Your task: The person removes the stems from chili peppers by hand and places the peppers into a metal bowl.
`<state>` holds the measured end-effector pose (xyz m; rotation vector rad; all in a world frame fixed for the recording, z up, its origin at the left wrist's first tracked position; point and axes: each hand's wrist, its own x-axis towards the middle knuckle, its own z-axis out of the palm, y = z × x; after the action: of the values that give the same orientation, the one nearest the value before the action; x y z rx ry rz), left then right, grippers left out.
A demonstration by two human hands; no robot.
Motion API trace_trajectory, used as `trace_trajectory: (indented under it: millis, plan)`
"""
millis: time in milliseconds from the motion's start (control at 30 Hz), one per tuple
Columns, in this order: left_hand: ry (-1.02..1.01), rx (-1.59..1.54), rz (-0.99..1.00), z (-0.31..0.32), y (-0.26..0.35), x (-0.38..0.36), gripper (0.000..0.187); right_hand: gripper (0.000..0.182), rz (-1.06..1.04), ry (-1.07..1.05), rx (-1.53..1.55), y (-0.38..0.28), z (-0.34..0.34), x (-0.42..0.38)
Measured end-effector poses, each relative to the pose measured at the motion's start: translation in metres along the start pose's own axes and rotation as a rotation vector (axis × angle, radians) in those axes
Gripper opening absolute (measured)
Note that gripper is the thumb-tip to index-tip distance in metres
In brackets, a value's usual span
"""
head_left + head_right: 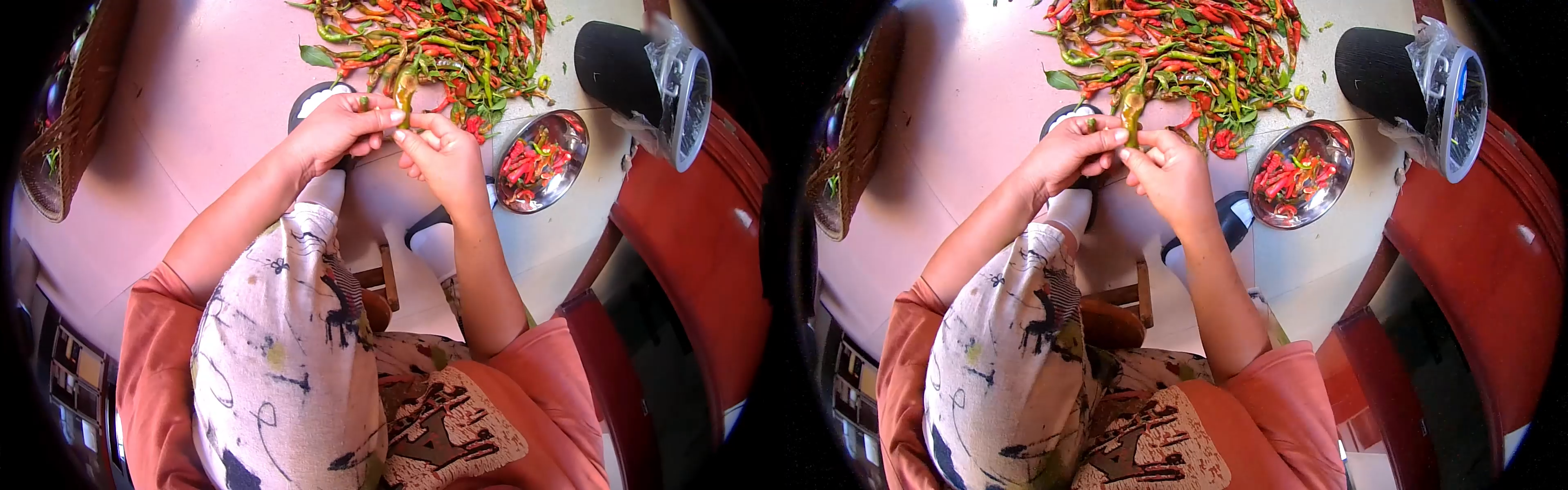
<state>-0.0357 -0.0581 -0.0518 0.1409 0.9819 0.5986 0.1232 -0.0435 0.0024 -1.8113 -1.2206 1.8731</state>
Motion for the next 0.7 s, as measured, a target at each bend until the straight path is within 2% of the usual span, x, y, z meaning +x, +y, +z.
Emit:
trace_trajectory:
  millis: [67, 133, 167, 200, 267, 300, 400, 467, 533, 600, 667, 700]
  plan:
    - [-0.163, -0.117, 0.043, -0.009, 0.003, -0.003, 0.021, 0.023, -0.007, -0.047, 0.019, -0.006, -0.005, -0.001]
    - [-0.201, -0.083, 0.065, -0.009, 0.007, -0.010, 0.020, 0.023, 0.002, -0.110, 0.002, -0.010, -0.022, 0.003]
    - [-0.231, -0.085, 0.071, -0.006, 0.010, -0.013, 0.021, 0.022, 0.040, 0.009, 0.003, -0.012, -0.029, 0.005]
    - [-0.262, -0.088, 0.077, -0.005, 0.011, -0.014, 0.021, 0.022, 0.040, 0.010, 0.000, -0.013, -0.039, 0.010]
    - [-0.302, -0.108, 0.074, -0.006, 0.010, -0.015, 0.024, 0.020, -0.041, 0.039, 0.344, -0.016, -0.054, 0.020]
    - [-0.350, -0.110, 0.075, -0.005, 0.012, -0.017, 0.025, 0.019, -0.061, -0.025, 0.477, -0.019, -0.058, 0.022]
    - [-0.391, -0.118, 0.063, 0.000, 0.016, -0.022, 0.028, 0.015, -0.151, -0.074, 0.618, -0.033, -0.061, 0.030]
    - [-0.340, -0.071, 0.052, -0.001, 0.015, -0.022, 0.027, 0.015, -0.204, -0.053, 0.586, -0.038, -0.067, 0.037]
    - [-0.313, -0.048, 0.066, 0.000, 0.016, -0.026, 0.026, 0.016, -0.353, -0.032, 0.565, -0.045, -0.072, 0.042]
    - [-0.290, -0.025, 0.078, 0.001, 0.019, -0.028, 0.025, 0.017, -0.350, -0.017, 0.511, -0.059, -0.072, 0.039]
    - [-0.302, 0.032, 0.062, -0.001, 0.022, -0.028, 0.025, 0.016, -0.356, -0.131, -0.014, -0.072, -0.069, 0.032]
    - [-0.307, 0.046, 0.067, -0.001, 0.022, -0.028, 0.027, 0.018, -0.361, -0.243, -0.111, -0.074, -0.066, 0.029]
